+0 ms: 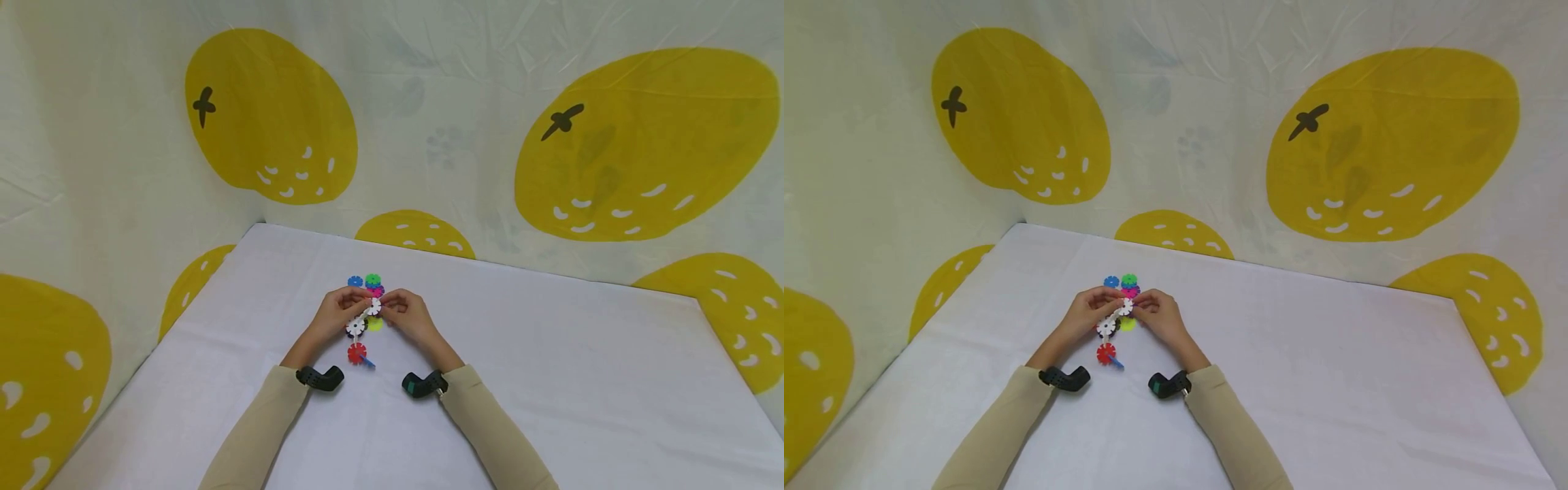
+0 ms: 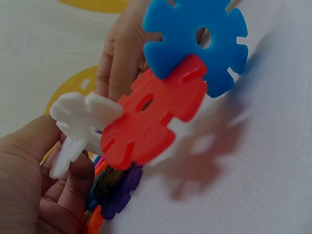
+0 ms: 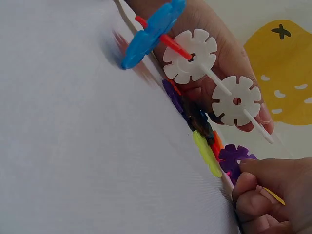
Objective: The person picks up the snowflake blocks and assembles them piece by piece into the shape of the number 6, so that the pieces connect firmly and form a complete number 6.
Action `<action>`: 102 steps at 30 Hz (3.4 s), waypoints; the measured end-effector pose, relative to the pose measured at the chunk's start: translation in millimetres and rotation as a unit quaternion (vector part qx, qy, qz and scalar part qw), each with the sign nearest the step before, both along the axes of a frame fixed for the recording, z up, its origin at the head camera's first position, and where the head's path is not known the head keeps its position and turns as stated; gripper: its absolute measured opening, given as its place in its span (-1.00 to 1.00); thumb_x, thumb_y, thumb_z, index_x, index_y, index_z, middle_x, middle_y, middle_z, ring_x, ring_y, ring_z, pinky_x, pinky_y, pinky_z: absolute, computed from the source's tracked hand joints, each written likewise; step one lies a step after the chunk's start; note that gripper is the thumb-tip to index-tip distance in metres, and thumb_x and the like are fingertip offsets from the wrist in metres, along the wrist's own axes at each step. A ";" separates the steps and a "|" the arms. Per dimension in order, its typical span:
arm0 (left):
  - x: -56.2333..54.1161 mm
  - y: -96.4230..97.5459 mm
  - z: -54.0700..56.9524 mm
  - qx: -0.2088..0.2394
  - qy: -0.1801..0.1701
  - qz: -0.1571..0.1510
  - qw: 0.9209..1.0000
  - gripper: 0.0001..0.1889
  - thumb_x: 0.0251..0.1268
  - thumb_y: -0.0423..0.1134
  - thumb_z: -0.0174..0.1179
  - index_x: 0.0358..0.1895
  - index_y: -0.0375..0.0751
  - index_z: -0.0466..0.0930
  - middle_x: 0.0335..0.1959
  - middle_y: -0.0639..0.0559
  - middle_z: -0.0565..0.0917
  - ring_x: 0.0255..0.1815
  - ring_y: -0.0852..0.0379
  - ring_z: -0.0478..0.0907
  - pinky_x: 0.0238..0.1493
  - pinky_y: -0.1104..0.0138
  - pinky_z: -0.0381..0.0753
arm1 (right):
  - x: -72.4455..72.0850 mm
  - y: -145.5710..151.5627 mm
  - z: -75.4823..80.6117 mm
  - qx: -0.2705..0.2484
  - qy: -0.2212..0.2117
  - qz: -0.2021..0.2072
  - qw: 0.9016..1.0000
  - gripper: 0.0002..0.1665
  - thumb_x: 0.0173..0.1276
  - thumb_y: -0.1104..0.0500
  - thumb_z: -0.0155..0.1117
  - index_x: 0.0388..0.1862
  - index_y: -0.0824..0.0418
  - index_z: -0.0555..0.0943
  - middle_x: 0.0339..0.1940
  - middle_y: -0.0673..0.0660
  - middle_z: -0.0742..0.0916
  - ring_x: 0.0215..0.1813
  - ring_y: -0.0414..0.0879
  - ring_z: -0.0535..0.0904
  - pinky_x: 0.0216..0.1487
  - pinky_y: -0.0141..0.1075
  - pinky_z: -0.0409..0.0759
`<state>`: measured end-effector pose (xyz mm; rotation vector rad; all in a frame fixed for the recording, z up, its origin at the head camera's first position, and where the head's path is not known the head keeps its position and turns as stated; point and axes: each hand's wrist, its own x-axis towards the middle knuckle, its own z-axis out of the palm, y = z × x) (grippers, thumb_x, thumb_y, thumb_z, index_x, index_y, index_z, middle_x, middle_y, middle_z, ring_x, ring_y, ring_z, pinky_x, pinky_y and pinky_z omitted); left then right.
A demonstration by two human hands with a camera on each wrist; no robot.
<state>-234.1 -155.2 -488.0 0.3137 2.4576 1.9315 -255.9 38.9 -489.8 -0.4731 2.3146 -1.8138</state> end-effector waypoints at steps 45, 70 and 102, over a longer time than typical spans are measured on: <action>-2.0 1.7 -1.6 -0.009 -0.011 0.011 1.000 -0.80 0.33 -0.35 0.24 -0.09 -0.44 0.62 -0.15 -0.25 0.70 -0.25 0.20 0.62 -0.19 0.53 0.57 | -5.6 15.5 0.6 -0.075 -0.056 0.017 0.995 -0.80 0.24 0.38 0.38 -0.17 0.45 0.67 -0.33 0.13 0.78 -0.39 -0.17 0.69 -0.24 -0.39 0.65; -2.6 -1.9 0.4 0.002 -0.051 -0.012 0.999 -0.72 0.43 -0.35 0.12 0.07 -0.48 0.51 -0.21 -0.13 0.64 -0.44 0.21 0.48 -0.40 0.50 0.50 | -3.1 7.8 -4.2 0.128 0.119 0.074 0.982 -0.69 0.07 0.18 0.57 -0.21 0.27 0.74 -0.16 0.12 0.57 -0.38 -0.22 0.42 -0.36 -0.46 0.39; -1.7 -4.2 0.4 -0.001 -0.049 -0.003 0.999 -0.71 0.38 -0.26 0.21 0.06 -0.36 0.59 -0.23 -0.09 0.67 -0.39 0.18 0.57 -0.30 0.45 0.60 | -8.4 16.1 2.0 -0.159 -0.113 -0.069 0.978 -0.79 0.40 0.30 0.23 -0.08 0.42 0.56 -0.43 0.06 0.68 -0.53 -0.20 0.52 -0.49 -0.47 0.48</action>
